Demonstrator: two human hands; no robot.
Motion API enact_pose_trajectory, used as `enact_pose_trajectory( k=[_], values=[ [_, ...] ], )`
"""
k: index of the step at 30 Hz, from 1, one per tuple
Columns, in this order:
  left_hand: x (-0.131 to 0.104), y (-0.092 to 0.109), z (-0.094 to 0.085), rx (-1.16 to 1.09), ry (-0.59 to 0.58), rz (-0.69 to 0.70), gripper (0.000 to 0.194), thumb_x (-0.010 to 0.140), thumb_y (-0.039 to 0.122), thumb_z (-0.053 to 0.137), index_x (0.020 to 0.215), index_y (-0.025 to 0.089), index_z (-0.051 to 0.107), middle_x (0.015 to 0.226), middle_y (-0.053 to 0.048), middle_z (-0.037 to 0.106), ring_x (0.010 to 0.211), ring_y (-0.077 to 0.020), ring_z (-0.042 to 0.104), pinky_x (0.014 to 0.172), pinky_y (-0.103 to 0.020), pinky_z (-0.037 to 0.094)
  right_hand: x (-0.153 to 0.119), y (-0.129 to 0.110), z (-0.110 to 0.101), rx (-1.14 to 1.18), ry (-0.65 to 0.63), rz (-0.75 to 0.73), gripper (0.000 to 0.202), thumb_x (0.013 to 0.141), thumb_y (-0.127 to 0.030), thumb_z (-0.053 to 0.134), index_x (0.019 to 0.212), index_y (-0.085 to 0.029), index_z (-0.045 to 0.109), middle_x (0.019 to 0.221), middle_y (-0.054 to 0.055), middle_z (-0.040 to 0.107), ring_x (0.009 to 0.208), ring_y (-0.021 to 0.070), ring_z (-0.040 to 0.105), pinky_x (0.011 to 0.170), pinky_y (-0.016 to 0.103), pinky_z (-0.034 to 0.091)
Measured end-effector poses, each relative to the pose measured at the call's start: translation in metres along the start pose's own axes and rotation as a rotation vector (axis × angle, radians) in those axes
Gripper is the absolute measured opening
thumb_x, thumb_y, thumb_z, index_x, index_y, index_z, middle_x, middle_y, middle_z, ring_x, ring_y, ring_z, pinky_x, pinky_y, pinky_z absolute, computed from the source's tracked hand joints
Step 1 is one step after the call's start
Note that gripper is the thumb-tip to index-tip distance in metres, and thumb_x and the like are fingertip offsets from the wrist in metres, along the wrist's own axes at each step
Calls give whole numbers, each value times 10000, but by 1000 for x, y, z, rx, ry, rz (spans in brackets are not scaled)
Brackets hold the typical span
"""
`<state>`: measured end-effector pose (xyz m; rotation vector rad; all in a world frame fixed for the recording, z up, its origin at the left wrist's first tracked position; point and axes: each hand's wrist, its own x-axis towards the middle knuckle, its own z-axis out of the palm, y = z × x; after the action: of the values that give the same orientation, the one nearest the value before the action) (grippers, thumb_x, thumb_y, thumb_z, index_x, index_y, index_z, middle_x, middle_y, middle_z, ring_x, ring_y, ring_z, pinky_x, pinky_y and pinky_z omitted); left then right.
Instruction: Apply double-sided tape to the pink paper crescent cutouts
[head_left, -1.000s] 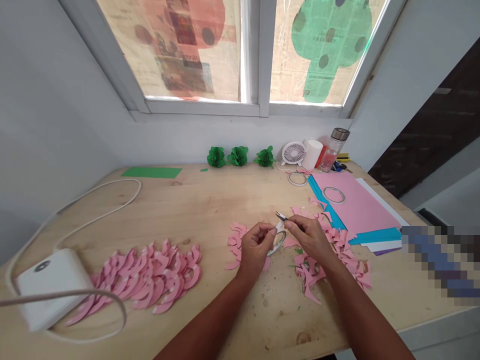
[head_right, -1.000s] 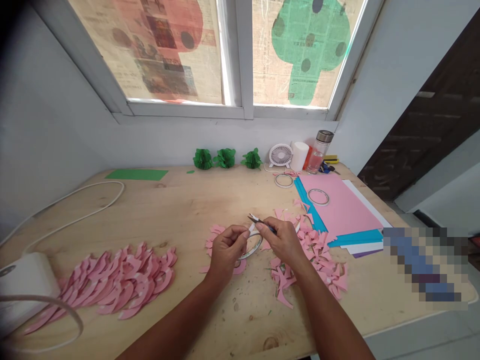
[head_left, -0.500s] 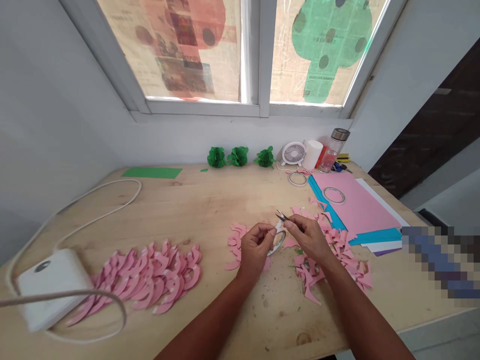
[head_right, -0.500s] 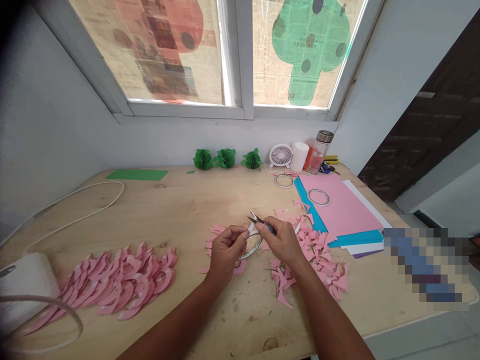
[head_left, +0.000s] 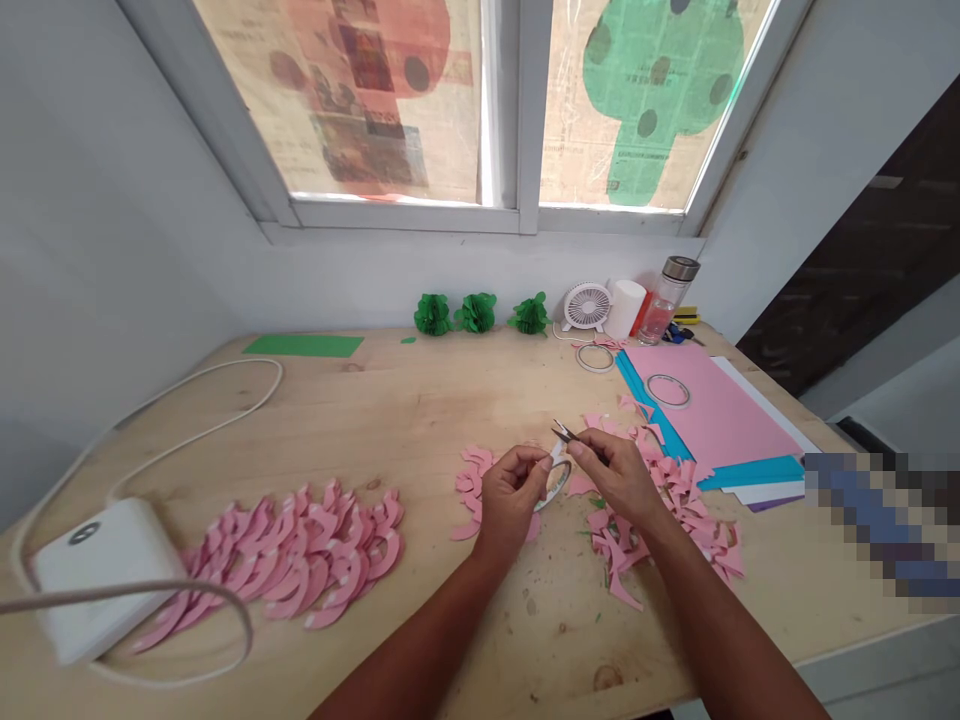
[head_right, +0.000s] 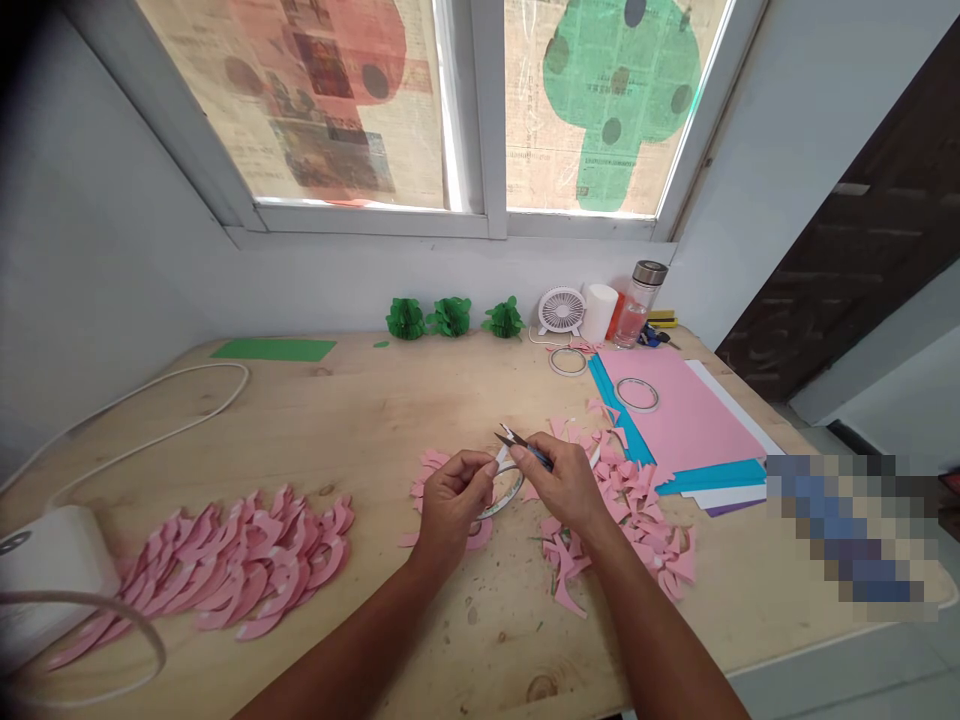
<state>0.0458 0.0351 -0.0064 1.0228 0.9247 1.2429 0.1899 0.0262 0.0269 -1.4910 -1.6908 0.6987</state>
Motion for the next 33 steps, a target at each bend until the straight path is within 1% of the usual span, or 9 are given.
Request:
enact_pose_trajectory(
  k=[9,17,24,33],
  values=[
    [1,-1,0,-5,-30,10,204,655,339,655,682,154,574,449,60,451,368,-50,367,363,-170,276,-1,-2,0,25,-26,-4,330,827,-439,449,717,-156,575,549,-44,387,516,84,337,478,215,239],
    [1,-1,-1,2,-33,9,212,664,344,654,688,150,570,467,59,456,379,-47,371,368,-165,280,-2,-2,0,14,-62,-12,354,827,-455,444,750,-148,603,560,-38,408,526,86,355,485,210,255],
    [1,-2,-1,0,-32,28,221,659,351,657,687,150,570,464,57,453,382,-47,380,366,-162,283,-2,-2,1,3,-75,-14,337,830,-445,449,722,-155,583,564,-41,405,529,85,359,492,209,255],
    [0,3,1,23,-7,10,234,650,364,658,686,148,575,445,57,455,361,-49,367,342,-162,266,-1,-3,1,6,-75,-28,336,837,-439,441,698,-157,558,562,-45,400,536,84,364,500,210,253]
  ],
)
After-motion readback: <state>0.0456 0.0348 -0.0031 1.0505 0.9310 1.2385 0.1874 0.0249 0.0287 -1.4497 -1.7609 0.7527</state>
